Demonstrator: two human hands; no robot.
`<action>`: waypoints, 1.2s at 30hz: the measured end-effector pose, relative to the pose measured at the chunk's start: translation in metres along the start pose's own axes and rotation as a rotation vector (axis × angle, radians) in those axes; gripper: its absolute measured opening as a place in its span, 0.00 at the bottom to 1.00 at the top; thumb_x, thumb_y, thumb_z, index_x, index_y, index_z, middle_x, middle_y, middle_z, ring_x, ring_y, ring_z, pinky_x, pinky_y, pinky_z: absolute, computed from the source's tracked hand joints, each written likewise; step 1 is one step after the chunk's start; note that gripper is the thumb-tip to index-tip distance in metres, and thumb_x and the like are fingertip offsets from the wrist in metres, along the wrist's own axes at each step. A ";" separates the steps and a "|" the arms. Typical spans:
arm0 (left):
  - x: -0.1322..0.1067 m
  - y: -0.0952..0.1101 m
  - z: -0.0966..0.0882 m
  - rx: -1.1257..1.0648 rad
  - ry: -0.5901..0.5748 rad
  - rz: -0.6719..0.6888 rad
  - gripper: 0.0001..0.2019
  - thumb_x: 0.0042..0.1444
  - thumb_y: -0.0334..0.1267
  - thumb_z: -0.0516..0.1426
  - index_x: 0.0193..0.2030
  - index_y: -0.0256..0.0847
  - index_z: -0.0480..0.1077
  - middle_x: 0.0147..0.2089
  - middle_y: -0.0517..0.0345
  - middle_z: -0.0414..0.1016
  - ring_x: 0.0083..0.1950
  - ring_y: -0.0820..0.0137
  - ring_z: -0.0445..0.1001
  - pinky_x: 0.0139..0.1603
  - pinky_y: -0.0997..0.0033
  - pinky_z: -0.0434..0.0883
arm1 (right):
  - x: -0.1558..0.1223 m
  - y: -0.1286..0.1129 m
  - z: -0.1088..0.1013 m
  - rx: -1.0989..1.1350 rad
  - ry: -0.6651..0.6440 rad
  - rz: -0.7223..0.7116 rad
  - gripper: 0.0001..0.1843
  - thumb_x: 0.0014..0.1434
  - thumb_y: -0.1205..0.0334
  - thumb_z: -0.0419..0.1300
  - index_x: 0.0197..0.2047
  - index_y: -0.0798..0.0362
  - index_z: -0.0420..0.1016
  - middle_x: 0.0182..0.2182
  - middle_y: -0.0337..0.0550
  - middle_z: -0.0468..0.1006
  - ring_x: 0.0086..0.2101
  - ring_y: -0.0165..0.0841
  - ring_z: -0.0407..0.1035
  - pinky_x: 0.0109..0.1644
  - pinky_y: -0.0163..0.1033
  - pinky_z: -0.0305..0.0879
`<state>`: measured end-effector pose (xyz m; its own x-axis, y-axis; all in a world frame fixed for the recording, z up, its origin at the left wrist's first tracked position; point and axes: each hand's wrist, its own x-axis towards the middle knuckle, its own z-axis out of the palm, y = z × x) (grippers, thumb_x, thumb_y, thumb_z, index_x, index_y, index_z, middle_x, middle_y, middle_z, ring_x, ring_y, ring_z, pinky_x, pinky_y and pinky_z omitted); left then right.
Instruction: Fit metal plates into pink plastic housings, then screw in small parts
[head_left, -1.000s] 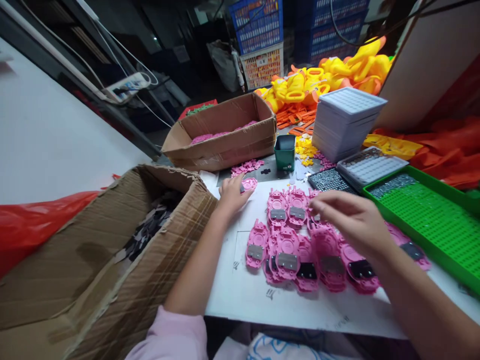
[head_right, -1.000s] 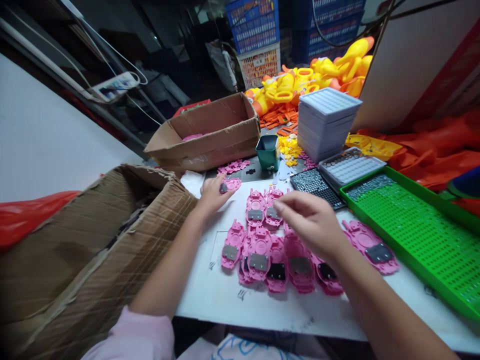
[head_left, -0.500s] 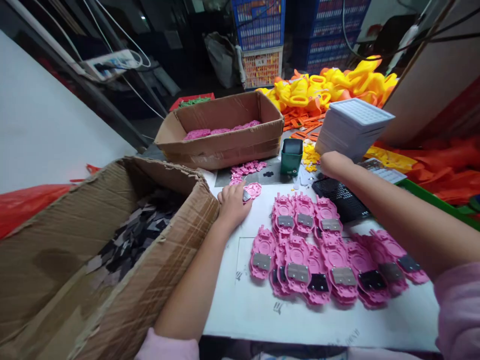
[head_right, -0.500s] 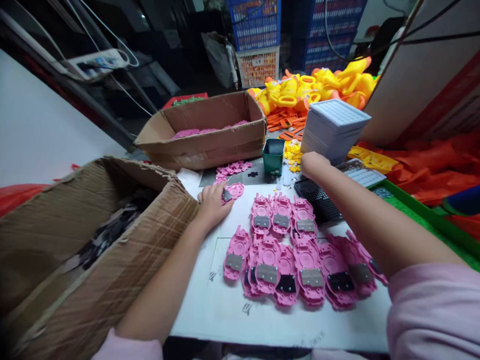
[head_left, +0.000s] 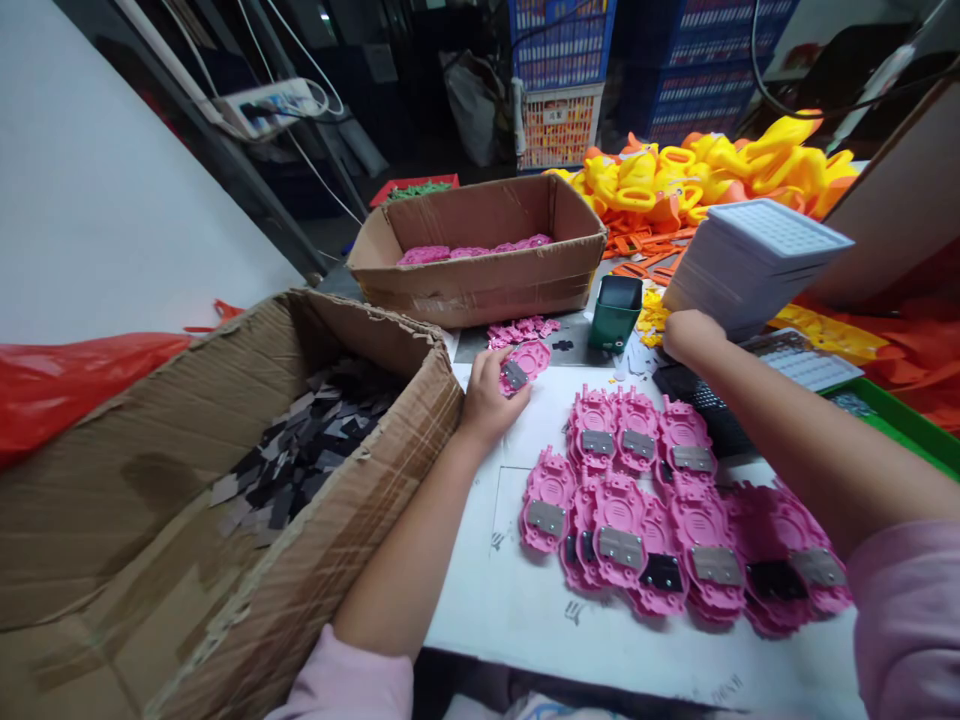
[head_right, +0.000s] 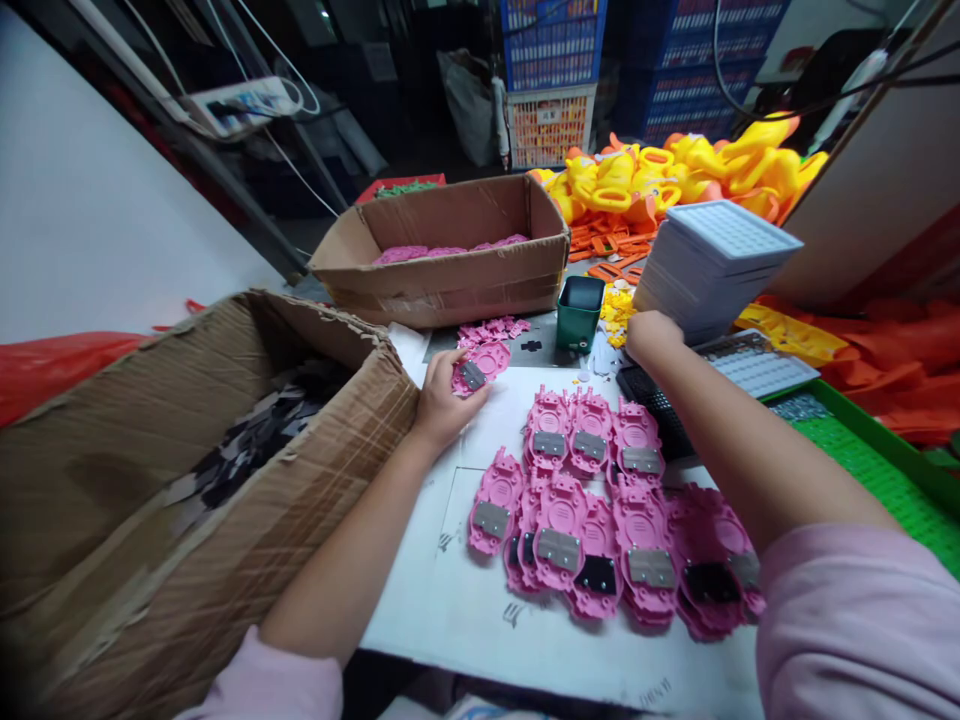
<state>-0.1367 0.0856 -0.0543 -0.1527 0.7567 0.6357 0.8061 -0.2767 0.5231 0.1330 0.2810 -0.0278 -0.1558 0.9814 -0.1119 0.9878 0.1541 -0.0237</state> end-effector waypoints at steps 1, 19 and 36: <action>0.000 0.001 -0.001 -0.019 0.017 0.011 0.27 0.46 0.33 0.63 0.54 0.40 0.62 0.49 0.51 0.65 0.52 0.63 0.68 0.55 0.60 0.67 | -0.001 0.000 -0.002 0.008 0.001 0.013 0.16 0.49 0.71 0.60 0.42 0.68 0.78 0.41 0.72 0.76 0.43 0.50 0.73 0.42 0.46 0.67; -0.010 0.106 -0.006 -0.575 -0.108 -0.076 0.29 0.44 0.33 0.65 0.55 0.43 0.62 0.50 0.51 0.67 0.47 0.66 0.72 0.47 0.65 0.71 | -0.189 0.015 -0.025 0.681 0.384 -0.489 0.08 0.57 0.59 0.56 0.37 0.53 0.73 0.30 0.42 0.78 0.29 0.30 0.72 0.34 0.35 0.67; -0.040 0.138 -0.016 -0.435 -0.196 0.255 0.27 0.49 0.27 0.60 0.56 0.42 0.60 0.48 0.50 0.66 0.51 0.64 0.69 0.51 0.61 0.72 | -0.211 0.020 -0.013 1.189 0.070 -0.376 0.16 0.58 0.49 0.58 0.37 0.52 0.79 0.25 0.41 0.73 0.25 0.29 0.64 0.28 0.35 0.61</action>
<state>-0.0288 0.0077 0.0015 0.1597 0.7185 0.6770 0.4860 -0.6541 0.5796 0.1852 0.0782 0.0085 -0.3906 0.9086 0.1481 0.2595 0.2631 -0.9292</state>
